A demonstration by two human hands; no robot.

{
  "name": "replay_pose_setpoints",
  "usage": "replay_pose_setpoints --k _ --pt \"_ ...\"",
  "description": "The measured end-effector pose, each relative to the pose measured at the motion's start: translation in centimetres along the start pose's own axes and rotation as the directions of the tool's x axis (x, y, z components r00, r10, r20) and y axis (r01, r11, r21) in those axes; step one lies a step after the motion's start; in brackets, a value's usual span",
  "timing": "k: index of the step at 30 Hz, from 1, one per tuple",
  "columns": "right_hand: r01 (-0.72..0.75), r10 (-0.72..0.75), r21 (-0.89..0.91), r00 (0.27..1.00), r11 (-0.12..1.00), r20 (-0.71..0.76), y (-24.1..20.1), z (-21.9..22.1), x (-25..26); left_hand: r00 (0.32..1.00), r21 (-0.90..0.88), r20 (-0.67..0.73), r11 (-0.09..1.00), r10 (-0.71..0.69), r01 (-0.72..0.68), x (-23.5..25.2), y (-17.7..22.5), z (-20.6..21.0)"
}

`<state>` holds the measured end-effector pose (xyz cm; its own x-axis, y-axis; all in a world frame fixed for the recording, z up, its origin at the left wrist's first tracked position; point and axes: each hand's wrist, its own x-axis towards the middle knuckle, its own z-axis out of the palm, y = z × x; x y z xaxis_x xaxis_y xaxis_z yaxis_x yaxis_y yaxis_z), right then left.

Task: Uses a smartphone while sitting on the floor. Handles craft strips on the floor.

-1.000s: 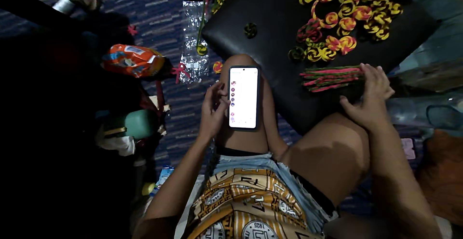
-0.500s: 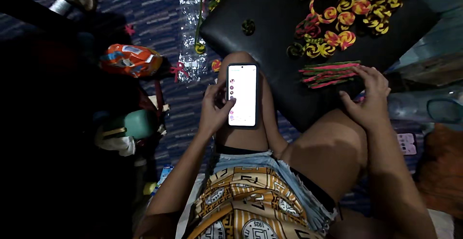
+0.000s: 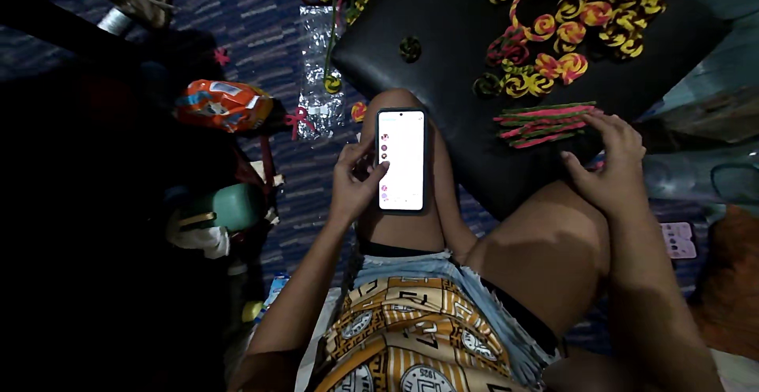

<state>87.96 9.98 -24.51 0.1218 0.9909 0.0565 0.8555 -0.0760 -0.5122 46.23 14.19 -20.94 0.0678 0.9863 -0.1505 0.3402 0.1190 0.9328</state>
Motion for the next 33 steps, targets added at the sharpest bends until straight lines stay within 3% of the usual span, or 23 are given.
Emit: replay_pose_setpoints --k 6,19,33 --pt "0.002 -0.002 0.003 1.000 1.000 0.000 0.1 0.0 -0.1 1.000 -0.003 0.001 1.000 0.014 -0.014 0.0 0.0 0.1" --pt "-0.005 0.005 -0.003 1.000 1.000 0.016 -0.2 -0.2 0.1 0.957 0.133 0.278 0.983 0.085 -0.126 -0.9 -1.7 -1.3" --pt "-0.009 0.009 -0.002 1.000 1.000 0.019 -0.4 -0.3 0.1 0.947 0.065 0.295 0.987 0.124 -0.150 -1.0 -1.8 -1.5"
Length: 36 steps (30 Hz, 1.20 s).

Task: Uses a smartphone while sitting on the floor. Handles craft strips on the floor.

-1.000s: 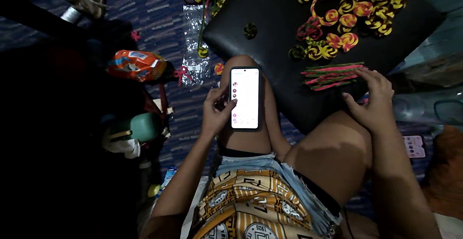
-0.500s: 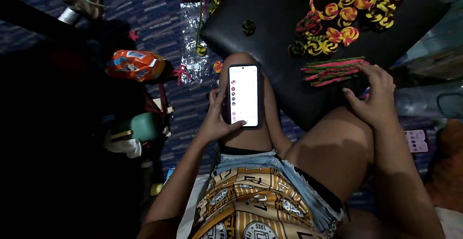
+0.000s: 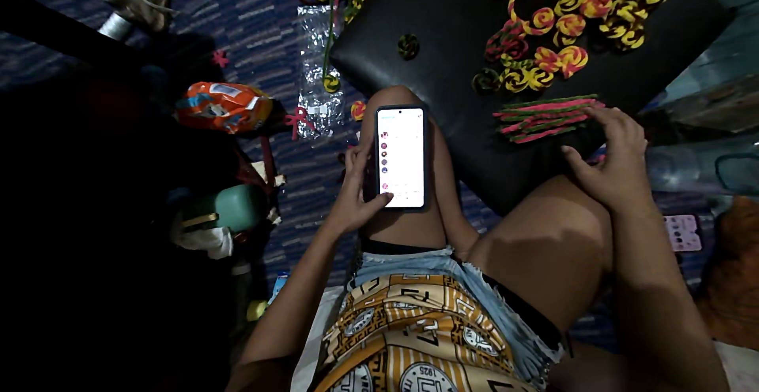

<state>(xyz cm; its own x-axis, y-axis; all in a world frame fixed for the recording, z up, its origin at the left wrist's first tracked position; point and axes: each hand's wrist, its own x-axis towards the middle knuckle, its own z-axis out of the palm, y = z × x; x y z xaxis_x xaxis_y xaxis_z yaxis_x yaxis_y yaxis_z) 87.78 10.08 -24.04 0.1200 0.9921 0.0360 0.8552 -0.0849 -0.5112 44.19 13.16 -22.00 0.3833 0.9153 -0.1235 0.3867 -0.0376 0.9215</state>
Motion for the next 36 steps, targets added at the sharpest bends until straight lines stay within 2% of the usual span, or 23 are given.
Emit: replay_pose_setpoints --k 22,28,36 --pt "-0.003 0.003 0.019 1.000 1.000 -0.004 0.41 0.25 -0.04 1.000 0.022 -0.016 1.000 -0.002 0.002 0.22 0.10 0.28" --pt "0.047 -0.047 0.011 0.999 0.999 -0.020 0.51 0.36 0.11 1.000 0.048 -0.023 0.999 -0.012 0.013 0.36 0.17 0.39" --pt "0.049 -0.049 0.007 0.998 0.999 -0.029 0.43 0.36 0.06 0.992 0.032 -0.118 0.999 0.034 -0.030 0.83 0.42 0.73"
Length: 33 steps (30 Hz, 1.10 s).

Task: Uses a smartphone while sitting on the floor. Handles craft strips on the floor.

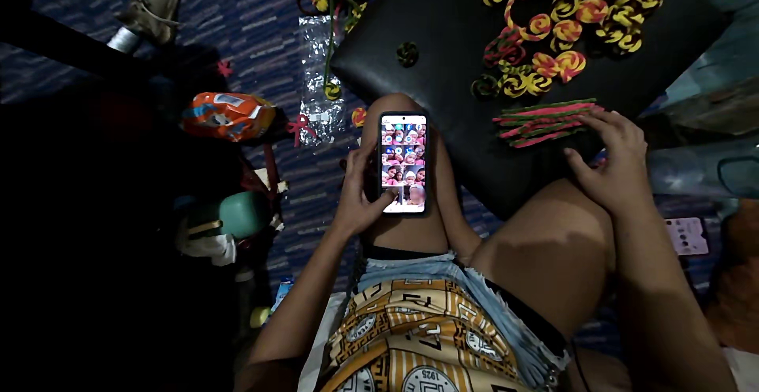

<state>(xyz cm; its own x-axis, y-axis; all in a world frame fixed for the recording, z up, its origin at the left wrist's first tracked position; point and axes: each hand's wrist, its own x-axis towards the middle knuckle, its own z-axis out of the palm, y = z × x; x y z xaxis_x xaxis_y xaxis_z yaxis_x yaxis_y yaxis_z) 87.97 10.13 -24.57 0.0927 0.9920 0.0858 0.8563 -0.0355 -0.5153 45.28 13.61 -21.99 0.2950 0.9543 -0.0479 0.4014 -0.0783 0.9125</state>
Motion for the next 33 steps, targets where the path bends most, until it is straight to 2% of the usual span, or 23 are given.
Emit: replay_pose_setpoints --k 5,10,18,33 --pt "-0.020 0.020 0.005 1.000 1.000 0.008 0.0 -0.1 0.1 1.000 -0.014 -0.014 1.000 -0.026 0.026 0.5 0.4 0.1" --pt "-0.040 0.040 0.021 0.999 0.999 0.011 0.0 0.0 0.2 0.976 -0.049 -0.154 0.987 -0.157 0.151 2.1 1.5 0.8" --pt "-0.045 0.045 0.026 0.999 0.999 0.001 0.2 0.4 0.0 0.953 0.065 -0.246 0.978 -0.176 0.197 5.6 2.0 1.6" --pt "-0.013 0.014 0.021 0.999 1.000 -0.029 0.8 1.1 -0.1 0.945 0.072 -0.283 0.978 -0.166 0.194 6.0 1.3 2.3"
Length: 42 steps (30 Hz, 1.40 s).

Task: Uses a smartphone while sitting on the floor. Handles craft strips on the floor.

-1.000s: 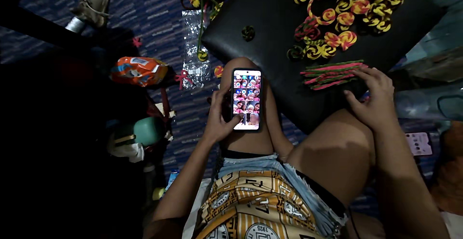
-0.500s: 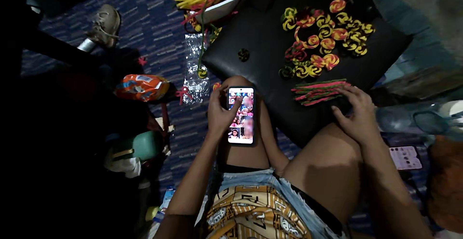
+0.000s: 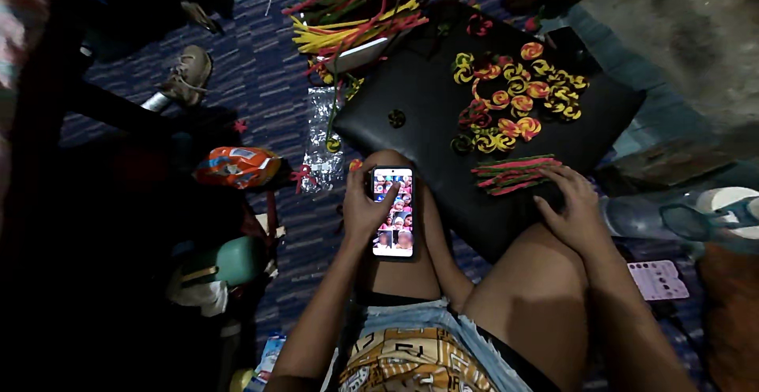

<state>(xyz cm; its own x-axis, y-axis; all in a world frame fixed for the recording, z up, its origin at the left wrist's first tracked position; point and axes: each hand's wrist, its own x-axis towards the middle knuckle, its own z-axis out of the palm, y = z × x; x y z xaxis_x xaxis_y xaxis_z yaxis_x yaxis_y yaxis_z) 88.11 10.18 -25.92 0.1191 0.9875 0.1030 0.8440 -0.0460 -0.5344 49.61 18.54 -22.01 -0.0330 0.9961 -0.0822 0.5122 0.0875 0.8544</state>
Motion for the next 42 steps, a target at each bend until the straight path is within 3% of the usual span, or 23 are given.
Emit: replay_pose_setpoints --k 20,39,42 --pt "-0.039 0.039 0.033 0.999 0.999 0.003 -0.2 -0.1 -0.2 1.000 0.099 -0.010 0.995 0.016 -0.014 -0.3 -0.1 0.4" --pt "-0.091 0.088 0.066 0.995 0.994 0.057 -0.7 -0.4 0.4 1.000 0.080 0.004 0.996 0.028 -0.028 -0.3 0.5 0.2" --pt "-0.102 0.097 0.071 0.993 0.992 0.060 -2.0 -0.4 0.6 0.995 0.073 0.014 0.993 0.096 -0.097 -0.5 0.1 -0.3"
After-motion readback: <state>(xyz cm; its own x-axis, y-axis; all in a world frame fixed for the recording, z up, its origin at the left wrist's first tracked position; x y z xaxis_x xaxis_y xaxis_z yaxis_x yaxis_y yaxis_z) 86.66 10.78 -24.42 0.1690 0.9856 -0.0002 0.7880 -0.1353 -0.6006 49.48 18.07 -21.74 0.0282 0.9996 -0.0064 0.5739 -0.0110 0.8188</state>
